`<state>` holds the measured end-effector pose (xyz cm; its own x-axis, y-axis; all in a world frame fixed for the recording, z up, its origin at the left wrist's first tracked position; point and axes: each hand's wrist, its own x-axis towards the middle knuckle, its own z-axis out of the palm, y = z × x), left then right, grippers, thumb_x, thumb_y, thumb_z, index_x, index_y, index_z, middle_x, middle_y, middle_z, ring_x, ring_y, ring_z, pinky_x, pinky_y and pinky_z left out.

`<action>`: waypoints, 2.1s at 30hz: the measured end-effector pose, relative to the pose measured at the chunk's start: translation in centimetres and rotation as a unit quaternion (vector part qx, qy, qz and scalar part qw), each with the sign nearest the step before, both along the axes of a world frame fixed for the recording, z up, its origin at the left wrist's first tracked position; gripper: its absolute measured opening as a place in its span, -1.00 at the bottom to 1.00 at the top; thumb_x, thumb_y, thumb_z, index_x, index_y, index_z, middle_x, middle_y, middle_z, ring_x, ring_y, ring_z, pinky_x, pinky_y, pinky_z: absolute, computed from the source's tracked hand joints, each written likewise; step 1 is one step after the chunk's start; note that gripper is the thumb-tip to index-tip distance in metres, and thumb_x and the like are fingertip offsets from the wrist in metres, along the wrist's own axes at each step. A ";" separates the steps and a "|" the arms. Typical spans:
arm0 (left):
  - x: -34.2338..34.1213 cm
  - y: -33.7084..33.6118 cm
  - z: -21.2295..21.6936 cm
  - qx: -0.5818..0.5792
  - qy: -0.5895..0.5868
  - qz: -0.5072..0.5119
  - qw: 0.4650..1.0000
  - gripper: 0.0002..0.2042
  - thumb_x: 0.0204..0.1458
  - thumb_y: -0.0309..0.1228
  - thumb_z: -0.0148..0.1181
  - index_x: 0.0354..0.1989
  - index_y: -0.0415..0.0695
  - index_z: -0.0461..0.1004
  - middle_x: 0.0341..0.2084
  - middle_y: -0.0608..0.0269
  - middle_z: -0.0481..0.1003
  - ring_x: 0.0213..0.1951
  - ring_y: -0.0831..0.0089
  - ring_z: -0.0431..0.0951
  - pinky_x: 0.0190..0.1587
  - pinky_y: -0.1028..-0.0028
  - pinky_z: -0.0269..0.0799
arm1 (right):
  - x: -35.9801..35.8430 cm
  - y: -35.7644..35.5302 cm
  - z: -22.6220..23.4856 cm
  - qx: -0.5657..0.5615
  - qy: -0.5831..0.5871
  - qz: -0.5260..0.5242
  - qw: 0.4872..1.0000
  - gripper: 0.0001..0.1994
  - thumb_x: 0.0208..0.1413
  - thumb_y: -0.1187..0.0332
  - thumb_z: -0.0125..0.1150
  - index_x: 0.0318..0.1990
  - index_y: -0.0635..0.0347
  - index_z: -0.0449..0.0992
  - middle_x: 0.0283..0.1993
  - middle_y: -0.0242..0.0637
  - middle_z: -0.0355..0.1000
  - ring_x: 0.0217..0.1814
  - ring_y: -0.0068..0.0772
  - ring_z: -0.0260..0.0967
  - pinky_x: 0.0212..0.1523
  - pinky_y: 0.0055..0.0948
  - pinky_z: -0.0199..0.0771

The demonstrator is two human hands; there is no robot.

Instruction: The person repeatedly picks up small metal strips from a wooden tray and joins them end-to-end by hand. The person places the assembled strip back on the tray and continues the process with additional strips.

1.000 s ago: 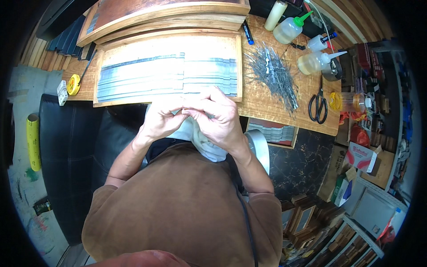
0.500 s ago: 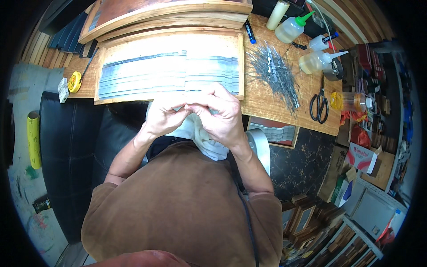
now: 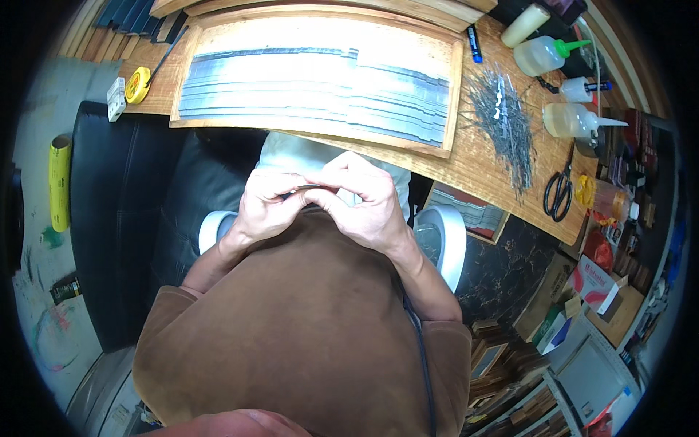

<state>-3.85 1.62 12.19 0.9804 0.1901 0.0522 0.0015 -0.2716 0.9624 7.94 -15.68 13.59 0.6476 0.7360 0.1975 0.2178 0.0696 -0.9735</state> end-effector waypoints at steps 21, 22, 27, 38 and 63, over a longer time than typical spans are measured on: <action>-1.0 -0.2 -1.1 -0.040 -0.029 -0.008 0.999 -0.81 0.15 -0.56 0.38 -0.08 -0.24 0.73 -0.42 0.05 0.70 -0.45 0.39 0.66 -0.36 0.45 0.52 | -0.7 -0.2 -1.3 -0.004 0.054 0.031 0.998 -0.77 0.02 0.65 0.55 -0.14 0.28 0.79 -0.28 -0.32 0.56 -0.29 -0.60 0.46 -0.30 -0.59 0.43; -1.1 -0.2 -1.2 -0.040 -0.032 -0.009 0.999 -0.81 0.14 -0.56 0.37 -0.07 -0.24 0.73 -0.43 0.05 0.70 -0.46 0.40 0.65 -0.36 0.45 0.51 | -0.7 -0.2 -1.3 -0.005 0.052 0.032 0.998 -0.77 0.01 0.65 0.56 -0.14 0.27 0.79 -0.28 -0.32 0.55 -0.29 -0.60 0.46 -0.30 -0.59 0.43; -1.2 0.1 -1.7 -0.014 -0.018 -0.027 0.999 -0.85 0.14 -0.56 0.34 -0.13 -0.25 0.73 -0.48 0.06 0.66 -0.49 0.40 0.63 -0.38 0.44 0.49 | -1.0 0.0 -0.7 -0.022 0.020 0.024 0.999 -0.80 0.07 0.60 0.52 -0.13 0.26 0.78 -0.29 -0.30 0.53 -0.33 -0.53 0.48 -0.31 -0.53 0.46; -1.0 -0.5 -1.7 -0.042 -0.012 -0.028 0.999 -0.90 0.14 -0.57 0.34 -0.20 -0.27 0.71 -0.54 0.06 0.61 -0.53 0.37 0.60 -0.42 0.41 0.45 | -1.5 -0.1 -1.4 -0.003 0.006 0.001 1.000 -0.81 0.03 0.61 0.54 -0.17 0.27 0.78 -0.33 -0.32 0.50 -0.35 -0.53 0.45 -0.34 -0.53 0.43; -1.0 -0.7 -1.8 -0.018 -0.046 0.004 0.999 -0.85 0.11 -0.60 0.37 -0.16 -0.26 0.73 -0.49 0.05 0.67 -0.51 0.36 0.64 -0.42 0.43 0.50 | -2.4 -0.5 -1.0 -0.021 0.001 -0.026 0.999 -0.71 0.01 0.59 0.61 -0.07 0.27 0.78 -0.22 -0.32 0.55 -0.33 -0.61 0.46 -0.34 -0.58 0.45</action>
